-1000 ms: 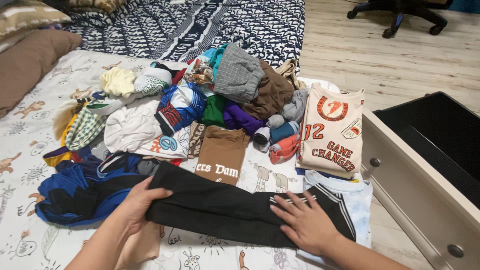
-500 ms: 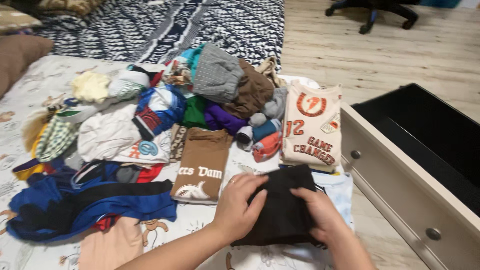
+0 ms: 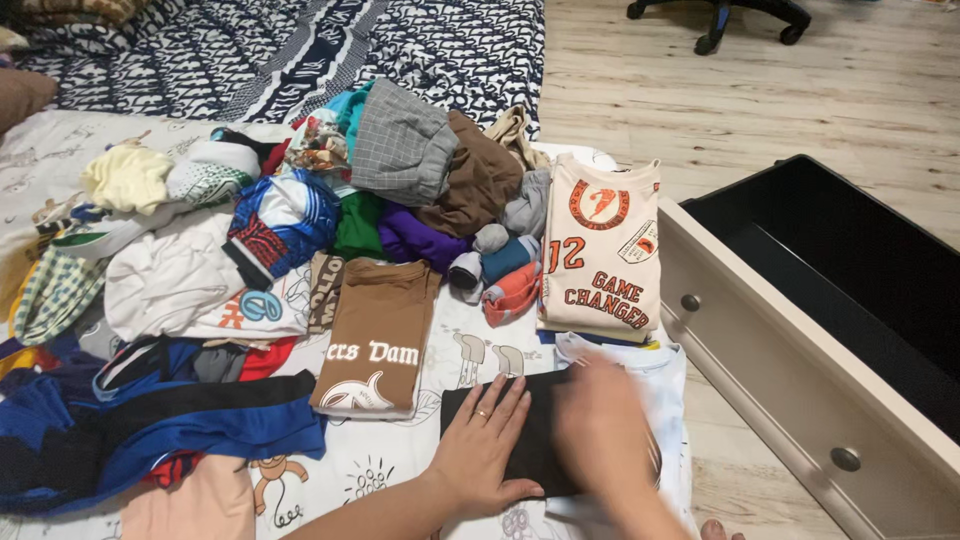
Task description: The person picks up several garments from a pile on a bed, smooths them out by hand, folds them one at a time, and stacks them.
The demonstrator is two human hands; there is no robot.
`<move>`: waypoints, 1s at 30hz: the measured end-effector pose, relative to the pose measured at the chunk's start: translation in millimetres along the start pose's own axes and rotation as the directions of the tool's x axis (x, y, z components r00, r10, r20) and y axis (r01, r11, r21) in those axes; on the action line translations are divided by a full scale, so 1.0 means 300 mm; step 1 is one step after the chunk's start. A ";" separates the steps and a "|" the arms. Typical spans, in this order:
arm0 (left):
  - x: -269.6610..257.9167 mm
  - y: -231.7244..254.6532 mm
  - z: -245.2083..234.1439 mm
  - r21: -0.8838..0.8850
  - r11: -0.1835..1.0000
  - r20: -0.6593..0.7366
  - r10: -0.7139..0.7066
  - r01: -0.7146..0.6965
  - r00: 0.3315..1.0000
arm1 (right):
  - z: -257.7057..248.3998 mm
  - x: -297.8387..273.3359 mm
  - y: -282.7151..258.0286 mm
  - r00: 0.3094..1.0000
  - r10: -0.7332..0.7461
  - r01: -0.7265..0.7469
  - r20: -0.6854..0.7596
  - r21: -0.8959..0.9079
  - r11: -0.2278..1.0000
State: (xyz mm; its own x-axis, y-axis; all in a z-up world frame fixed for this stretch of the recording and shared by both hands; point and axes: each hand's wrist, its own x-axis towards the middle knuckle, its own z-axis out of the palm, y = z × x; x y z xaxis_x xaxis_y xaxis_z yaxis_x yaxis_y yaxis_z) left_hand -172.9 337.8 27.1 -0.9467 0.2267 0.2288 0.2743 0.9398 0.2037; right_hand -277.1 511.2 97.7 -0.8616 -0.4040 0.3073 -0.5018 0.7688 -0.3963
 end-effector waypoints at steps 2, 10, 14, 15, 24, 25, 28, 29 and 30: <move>0.004 0.001 0.022 0.233 0.971 -0.030 0.052 -0.044 0.998 | 0.072 -0.034 -0.096 0.949 -0.286 0.268 0.137 0.134 0.954; -0.033 -0.027 -0.030 -0.068 0.961 0.215 -0.249 0.269 0.944 | 0.113 -0.048 0.076 0.951 -0.014 0.118 0.308 -0.320 0.940; -0.026 -0.053 -0.095 -0.031 0.875 0.261 -0.459 0.483 0.849 | 0.131 -0.013 0.263 0.974 0.137 -0.071 0.179 -0.331 0.941; -0.030 -0.052 -0.102 -0.050 0.842 0.256 -0.509 0.537 0.822 | 0.148 -0.012 0.297 0.971 0.163 -0.099 0.174 -0.324 0.941; 0.024 -0.053 -0.140 -0.609 -0.427 0.757 -0.564 0.668 0.329 | 0.120 -0.037 0.326 0.970 0.126 -0.141 -0.210 -0.060 0.988; 0.052 -0.060 -0.166 -0.664 -0.315 0.698 -0.587 0.677 0.411 | 0.082 -0.010 0.315 0.934 0.356 -0.350 0.009 0.204 0.914; 0.174 -0.052 -0.281 -0.797 -0.162 0.570 -0.517 0.581 0.638 | -0.045 0.096 0.268 0.493 0.382 -0.863 0.782 0.384 0.330; 0.223 -0.027 -0.329 -0.844 -0.055 0.489 -0.489 0.534 0.723 | -0.085 0.124 0.236 0.289 0.217 -0.943 0.932 0.238 0.232; 0.262 0.016 -0.376 -0.879 0.051 0.404 -0.448 0.474 0.798 | -0.122 0.133 0.201 0.065 0.025 -0.984 0.998 0.060 0.167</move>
State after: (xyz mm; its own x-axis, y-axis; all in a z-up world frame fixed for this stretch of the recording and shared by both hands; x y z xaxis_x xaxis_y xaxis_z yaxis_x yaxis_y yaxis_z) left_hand -226.9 331.3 153.2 -0.9462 -0.1369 -0.2931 -0.2860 -0.0691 0.9557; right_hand -338.9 559.6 117.7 -0.1442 -0.5017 -0.8529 0.7594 0.4965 -0.4205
